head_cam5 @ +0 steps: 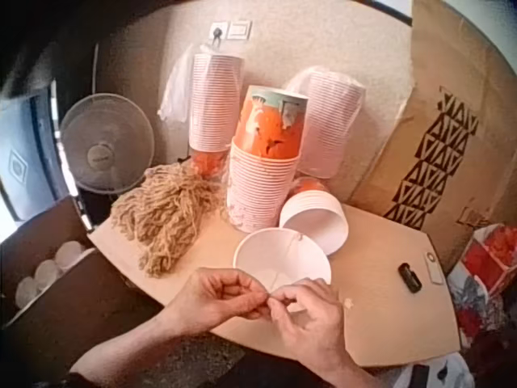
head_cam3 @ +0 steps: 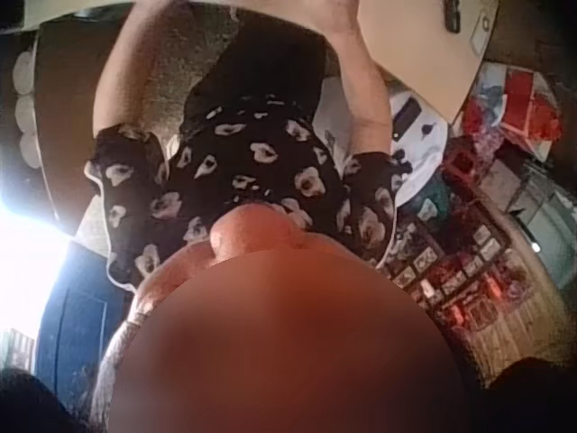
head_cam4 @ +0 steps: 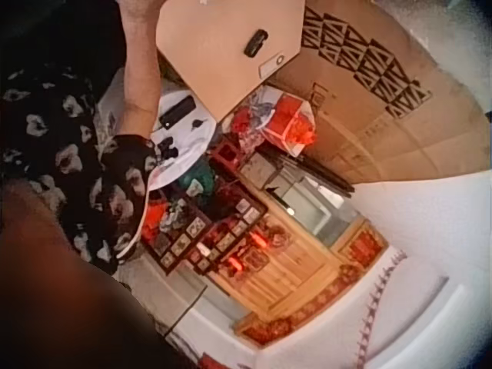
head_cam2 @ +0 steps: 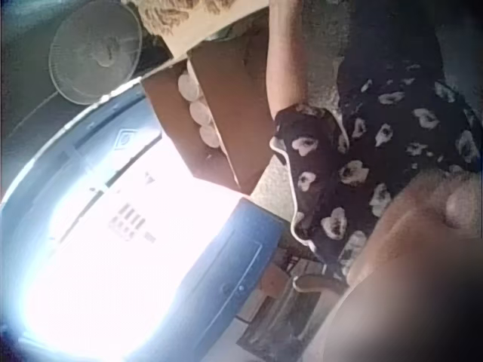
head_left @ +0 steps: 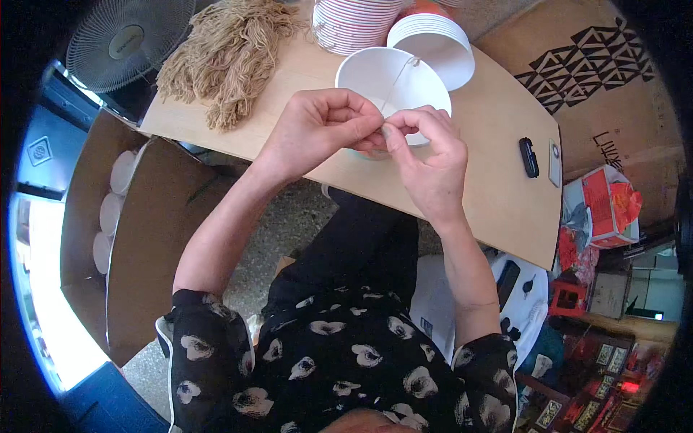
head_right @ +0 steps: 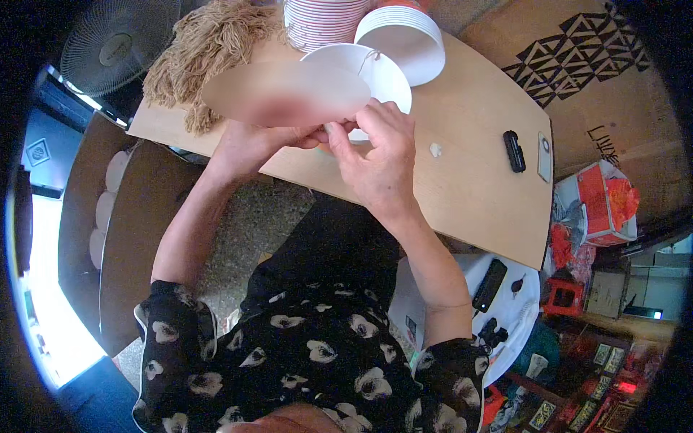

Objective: Attaching a string handle to a paper cup by threading it through holes and tying knots.

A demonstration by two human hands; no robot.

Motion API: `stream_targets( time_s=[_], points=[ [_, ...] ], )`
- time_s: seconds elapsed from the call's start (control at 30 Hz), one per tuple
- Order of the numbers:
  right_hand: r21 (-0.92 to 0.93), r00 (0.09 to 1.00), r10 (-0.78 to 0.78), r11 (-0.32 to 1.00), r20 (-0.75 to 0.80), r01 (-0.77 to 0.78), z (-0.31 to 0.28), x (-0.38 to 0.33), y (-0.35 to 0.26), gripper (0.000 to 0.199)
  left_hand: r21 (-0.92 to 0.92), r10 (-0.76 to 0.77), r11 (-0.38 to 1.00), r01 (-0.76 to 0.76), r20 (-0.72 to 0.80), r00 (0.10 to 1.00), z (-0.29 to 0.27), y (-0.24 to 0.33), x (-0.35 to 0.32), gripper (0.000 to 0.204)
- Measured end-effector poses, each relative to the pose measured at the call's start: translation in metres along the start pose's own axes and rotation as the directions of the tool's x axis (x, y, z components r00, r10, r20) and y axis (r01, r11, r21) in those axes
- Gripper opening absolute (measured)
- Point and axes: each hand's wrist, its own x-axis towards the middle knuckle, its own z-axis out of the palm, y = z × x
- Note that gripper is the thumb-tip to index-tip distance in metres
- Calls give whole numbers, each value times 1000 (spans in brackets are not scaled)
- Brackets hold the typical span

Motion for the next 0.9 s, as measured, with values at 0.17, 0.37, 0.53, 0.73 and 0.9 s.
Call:
stream_targets(
  time_s=[0.17,0.37,0.53,0.73,0.9],
  points=[
    [115,999,27,993,-22,-24,0,-1,0,9,-25,-2,1000,1,-14,1000,0,-1,0,17],
    [39,997,71,997,-21,-70,-4,-6,2,11,-36,-24,999,23,-16,1000,2,0,3,20],
    [-9,1000,-24,1000,-17,24,-3,-2,4,10,-27,-30,999,29,-29,999,3,-1,2,21],
    [73,1000,2,997,-19,0,-1,-3,11,10,2,-14,1000,14,1,1000,3,-3,4,20],
    [150,994,83,986,-65,-72,-5,-6,11,9,6,-15,1000,15,3,1000,1,-4,4,19]
  ],
)
